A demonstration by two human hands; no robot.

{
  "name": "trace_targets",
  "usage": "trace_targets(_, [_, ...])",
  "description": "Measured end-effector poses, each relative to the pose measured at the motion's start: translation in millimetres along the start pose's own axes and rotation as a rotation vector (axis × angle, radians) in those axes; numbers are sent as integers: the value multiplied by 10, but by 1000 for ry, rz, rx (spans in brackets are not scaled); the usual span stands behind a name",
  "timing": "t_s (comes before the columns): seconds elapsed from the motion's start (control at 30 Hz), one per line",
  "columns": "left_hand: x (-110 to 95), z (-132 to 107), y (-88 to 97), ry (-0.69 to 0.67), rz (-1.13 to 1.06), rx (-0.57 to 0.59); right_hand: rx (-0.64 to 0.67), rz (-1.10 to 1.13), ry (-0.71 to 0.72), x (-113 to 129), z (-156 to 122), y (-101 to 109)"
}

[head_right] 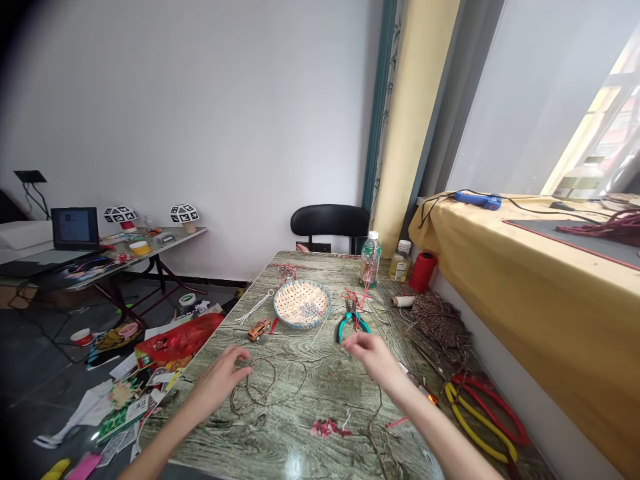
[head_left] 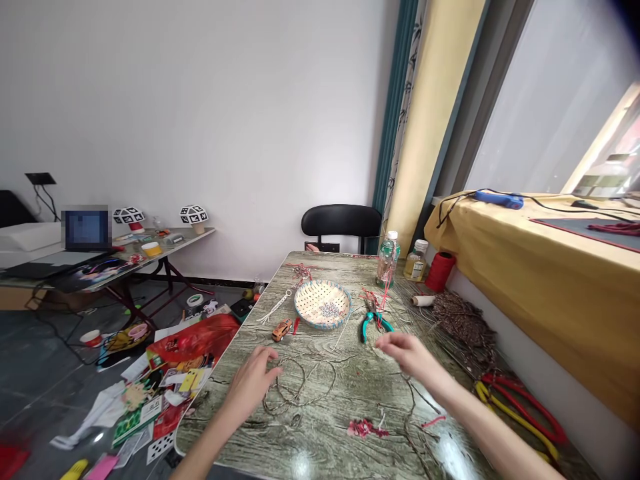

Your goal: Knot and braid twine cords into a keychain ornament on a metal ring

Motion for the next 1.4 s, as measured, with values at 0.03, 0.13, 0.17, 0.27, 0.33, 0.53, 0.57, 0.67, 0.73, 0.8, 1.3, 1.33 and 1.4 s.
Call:
trace_targets(0.03, [26, 20, -8, 1, 17, 7, 11, -68, 8, -42, 37, -137])
trace_targets(0.13, [-2, 75, 1, -13, 46, 14, 12, -209, 26, -150, 182, -460])
trace_targets(0.17, [-45, 102, 22, -27, 45, 3, -1, -232, 27, -161, 245, -488])
trace_targets(0.27, [-265, 268, 100, -109, -1, -16, -101, -246, 4, -117, 478, -235])
trace_targets(0.33, [-480, 474, 105, -182, -66, 32, -212, -221, -28, -67, 652, 137])
trace_targets(0.53, [-1304, 1292, -222, -275, -326, 231, -360, -40, -129, -89, 1080, 783])
trace_targets(0.57, [-1432, 1400, -288, -267, -363, 249, -351, 0, -138, -103, 1138, 752])
trace_targets(0.67, [-1719, 1631, -436, -222, -456, 286, -297, 110, -146, -111, 1274, 569])
trace_targets(0.73, [-1818, 1712, -494, -197, -516, 309, -251, 166, -141, -81, 1304, 479])
trace_targets(0.8, [-1862, 1737, -541, -185, -584, 356, -203, 209, -135, -37, 1265, 461])
trace_targets(1.3, [-1993, 1415, -608, -254, -1065, 692, 42, 514, -18, 323, 431, 543])
trace_targets(1.33, [-1984, 1341, -580, -249, -1090, 696, 31, 535, -1, 343, 398, 548])
trace_targets(1.4, [-1965, 1180, -535, -241, -1141, 690, 4, 568, 22, 376, 348, 545])
Point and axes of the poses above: each hand's wrist, its own z-axis towards the middle knuckle, its own y-axis out of the back of the hand, x = y × z, the point moved 1 cm from there along z, towards the middle knuckle, and after that the axes turned 8 degrees about z, right-handed, at the moved point
